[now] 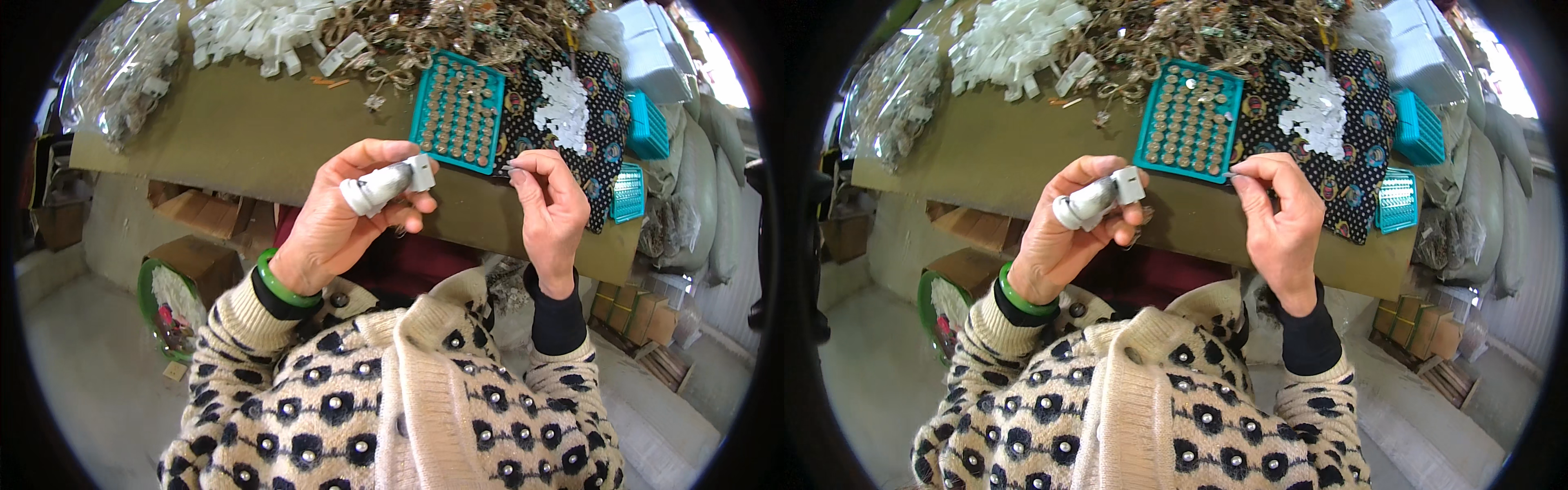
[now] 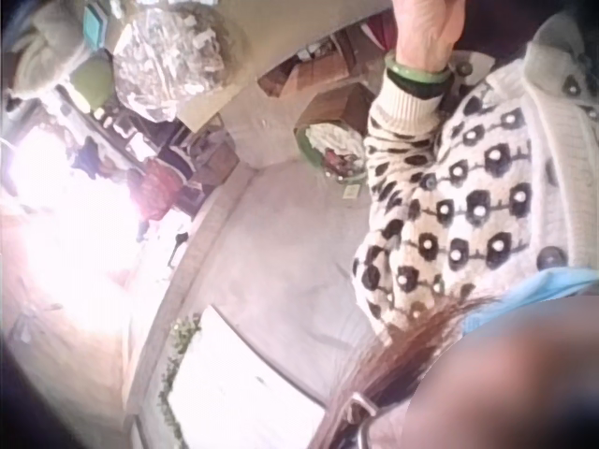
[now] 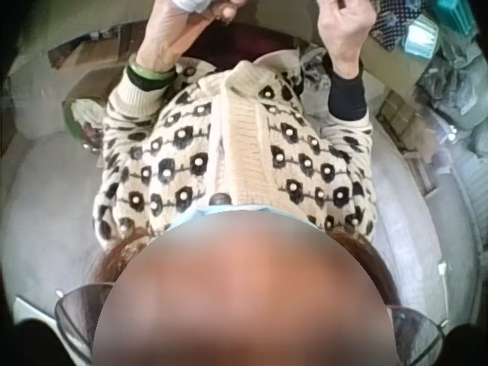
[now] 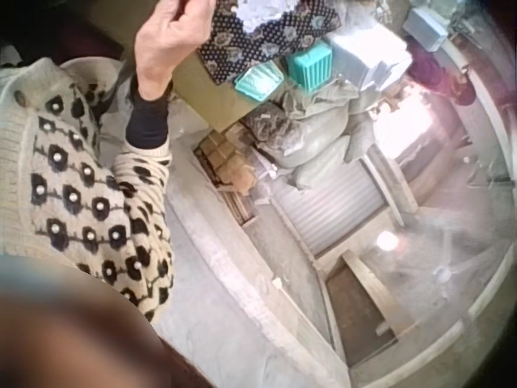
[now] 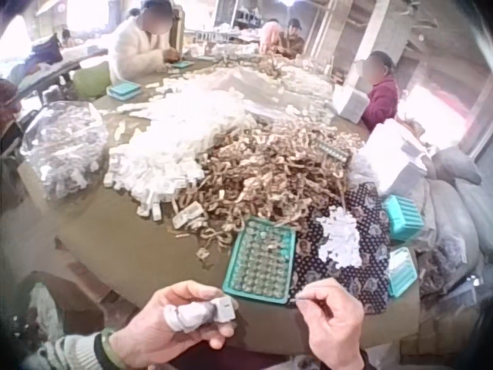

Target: The person repeatedly picks small white plastic housings and metal contacts from a table, inserts the contacts into the housings, and places the assembled units into a blue tray. The person handles items one at a time and continues the cycle throughout the clip.

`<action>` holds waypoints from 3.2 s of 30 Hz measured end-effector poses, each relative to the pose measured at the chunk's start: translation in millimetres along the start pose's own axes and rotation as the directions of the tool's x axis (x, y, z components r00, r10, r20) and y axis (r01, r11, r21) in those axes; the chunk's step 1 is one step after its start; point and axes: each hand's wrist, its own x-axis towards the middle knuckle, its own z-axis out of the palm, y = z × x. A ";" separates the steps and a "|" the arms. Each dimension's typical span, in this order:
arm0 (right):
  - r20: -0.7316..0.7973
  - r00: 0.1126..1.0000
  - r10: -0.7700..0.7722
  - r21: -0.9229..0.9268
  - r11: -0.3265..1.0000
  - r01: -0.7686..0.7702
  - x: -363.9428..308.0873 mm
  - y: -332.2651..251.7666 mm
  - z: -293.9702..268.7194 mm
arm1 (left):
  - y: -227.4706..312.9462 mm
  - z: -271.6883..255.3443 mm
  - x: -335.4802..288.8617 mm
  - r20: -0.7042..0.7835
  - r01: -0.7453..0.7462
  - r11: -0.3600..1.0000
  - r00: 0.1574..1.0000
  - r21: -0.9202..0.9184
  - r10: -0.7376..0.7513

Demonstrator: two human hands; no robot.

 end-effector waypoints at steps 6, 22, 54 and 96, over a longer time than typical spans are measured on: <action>0.100 0.970 -0.223 0.089 0.973 0.214 5.7 -37.8 36.0 | 3.6 -2.9 -6.2 -0.013 0.005 1.000 1.000 0.015 -0.005; 0.237 0.894 -0.380 -0.061 0.913 0.404 15.7 -54.8 53.2 | 7.8 -5.1 -11.4 -0.010 -0.058 0.996 0.998 -0.070 0.058; 0.350 0.876 -0.332 0.011 0.936 0.351 22.4 -39.0 52.9 | 0.9 -1.0 -11.1 -0.152 0.002 0.995 0.988 0.102 0.013; 0.274 0.955 0.113 0.660 0.700 -0.273 72.8 -42.9 112.8 | 67.0 -14.8 20.6 0.112 -0.399 0.369 0.791 0.840 0.601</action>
